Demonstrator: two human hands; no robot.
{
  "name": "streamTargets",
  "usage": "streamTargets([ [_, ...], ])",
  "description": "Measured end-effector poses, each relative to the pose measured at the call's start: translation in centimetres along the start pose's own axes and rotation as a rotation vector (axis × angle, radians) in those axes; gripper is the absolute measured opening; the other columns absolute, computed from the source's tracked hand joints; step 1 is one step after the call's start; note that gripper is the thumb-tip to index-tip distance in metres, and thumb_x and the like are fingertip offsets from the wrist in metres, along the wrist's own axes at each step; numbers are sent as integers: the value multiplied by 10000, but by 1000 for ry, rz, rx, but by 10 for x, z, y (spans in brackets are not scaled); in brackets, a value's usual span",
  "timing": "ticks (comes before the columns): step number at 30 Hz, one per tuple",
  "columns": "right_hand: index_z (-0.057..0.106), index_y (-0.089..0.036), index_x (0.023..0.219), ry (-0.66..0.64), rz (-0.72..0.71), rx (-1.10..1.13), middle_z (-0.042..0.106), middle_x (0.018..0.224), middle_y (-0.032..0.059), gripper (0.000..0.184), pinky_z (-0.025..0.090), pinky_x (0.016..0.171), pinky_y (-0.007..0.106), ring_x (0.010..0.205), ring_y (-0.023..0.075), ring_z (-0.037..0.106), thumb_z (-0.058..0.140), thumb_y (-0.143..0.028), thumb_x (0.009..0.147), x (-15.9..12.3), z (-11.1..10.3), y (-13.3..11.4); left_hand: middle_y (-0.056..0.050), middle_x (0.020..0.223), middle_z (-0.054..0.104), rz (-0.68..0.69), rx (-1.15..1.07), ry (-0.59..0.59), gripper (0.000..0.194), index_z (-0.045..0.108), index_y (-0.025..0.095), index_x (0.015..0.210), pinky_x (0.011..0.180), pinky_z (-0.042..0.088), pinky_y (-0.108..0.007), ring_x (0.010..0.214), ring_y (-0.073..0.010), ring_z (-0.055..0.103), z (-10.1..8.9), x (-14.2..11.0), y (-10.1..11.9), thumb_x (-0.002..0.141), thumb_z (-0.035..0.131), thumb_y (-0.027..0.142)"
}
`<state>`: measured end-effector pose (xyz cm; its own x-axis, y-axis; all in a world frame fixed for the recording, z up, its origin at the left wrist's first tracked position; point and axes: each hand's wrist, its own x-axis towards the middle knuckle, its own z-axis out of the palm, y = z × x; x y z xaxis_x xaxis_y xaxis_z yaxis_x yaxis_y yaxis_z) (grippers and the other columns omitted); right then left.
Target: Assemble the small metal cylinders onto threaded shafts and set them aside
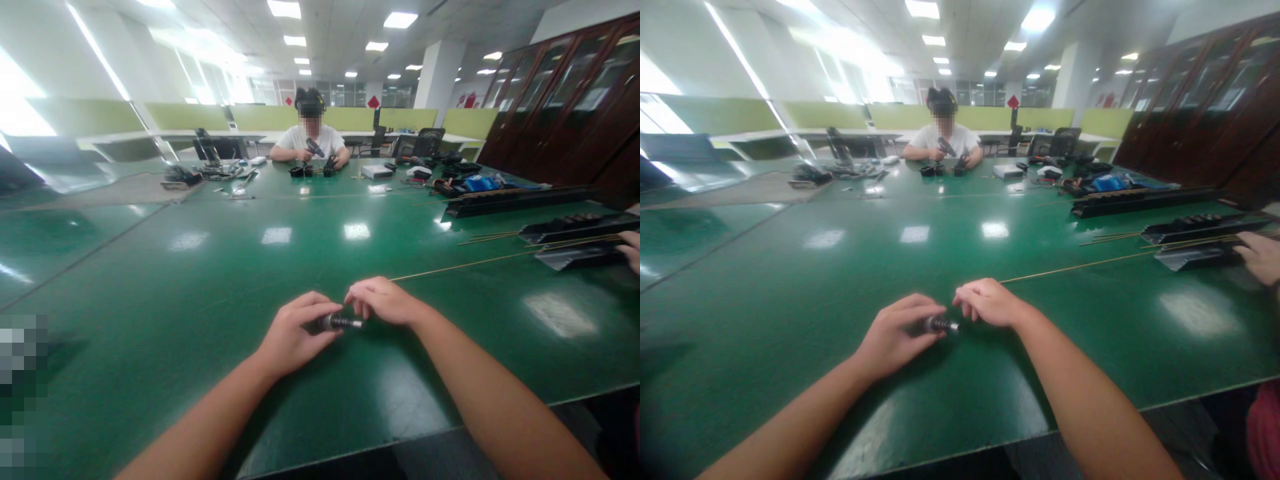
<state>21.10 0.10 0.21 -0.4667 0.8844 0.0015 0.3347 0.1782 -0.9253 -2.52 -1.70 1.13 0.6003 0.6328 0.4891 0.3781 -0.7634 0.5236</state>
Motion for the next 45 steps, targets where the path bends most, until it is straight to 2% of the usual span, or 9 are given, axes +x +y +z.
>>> streamTargets([
  [2, 689, -108, 942, 77, -42, 41, 658, 730, 46, 443, 483, 632, 261, 622, 132, 606, 391, -434, 987, 2, 0, 1, -37, 982, 696, -29, 21, -9, 303, 709, 244, 1099, 770, 526, -268, 859, -152, 653, 0, -1, -2, 800, 754, 273],
  [5, 695, -117, 989, 128, -128, 6, 685, 815, 64, 411, 492, 722, 286, 734, 154, 623, 443, -441, 972, -1, 0, -2, -30, 946, 705, -84, 31, -3, 323, 705, 236, 1096, 762, 518, -276, 834, -155, 653, 1, -2, -6, 790, 767, 318],
  [7, 702, -134, 1018, 141, -161, -73, 701, 869, 66, 346, 489, 758, 297, 788, 168, 628, 577, -437, 906, -4, 0, -5, -25, 940, 714, -119, 35, 14, 331, 701, 228, 1083, 766, 515, -279, 830, -158, 658, 2, -2, -7, 780, 777, 335],
  [9, 699, -140, 1055, 127, -177, -126, 711, 897, 68, 370, 492, 767, 302, 797, 177, 634, 710, -413, 806, -7, 2, -8, -21, 951, 721, -146, 37, 31, 336, 697, 223, 1070, 777, 515, -280, 839, -161, 665, 2, -2, -8, 767, 787, 340],
  [12, 702, -145, 1062, 86, -196, -180, 715, 892, 67, 402, 497, 747, 295, 784, 179, 642, 777, -365, 734, -10, 5, -10, -17, 953, 723, -152, 33, 32, 290, 697, 221, 1032, 788, 515, -274, 847, -160, 667, 2, -1, -8, 769, 781, 310],
  [19, 731, -166, 960, 20, -214, -274, 727, 877, 51, 278, 488, 706, 266, 770, 176, 652, 760, -326, 734, -10, 8, -13, -30, 915, 714, -101, 41, 42, 230, 691, 200, 986, 758, 517, -273, 815, -160, 663, 2, 0, -5, 773, 758, 256],
  [31, 736, -174, 900, 5, -250, -319, 718, 840, 36, 187, 466, 669, 244, 730, 157, 637, 729, -290, 753, -10, 12, -11, -20, 872, 712, -119, 18, -4, 197, 709, 208, 945, 722, 498, -262, 781, -155, 660, 4, 1, -2, 760, 759, 255],
  [45, 721, -164, 866, -11, -242, -308, 715, 801, 26, 142, 453, 628, 232, 686, 144, 629, 718, -244, 748, -10, 15, -8, -8, 866, 730, -158, 58, 14, 234, 744, 232, 952, 730, 508, -265, 765, -158, 674, 4, 0, -2, 730, 794, 287],
])
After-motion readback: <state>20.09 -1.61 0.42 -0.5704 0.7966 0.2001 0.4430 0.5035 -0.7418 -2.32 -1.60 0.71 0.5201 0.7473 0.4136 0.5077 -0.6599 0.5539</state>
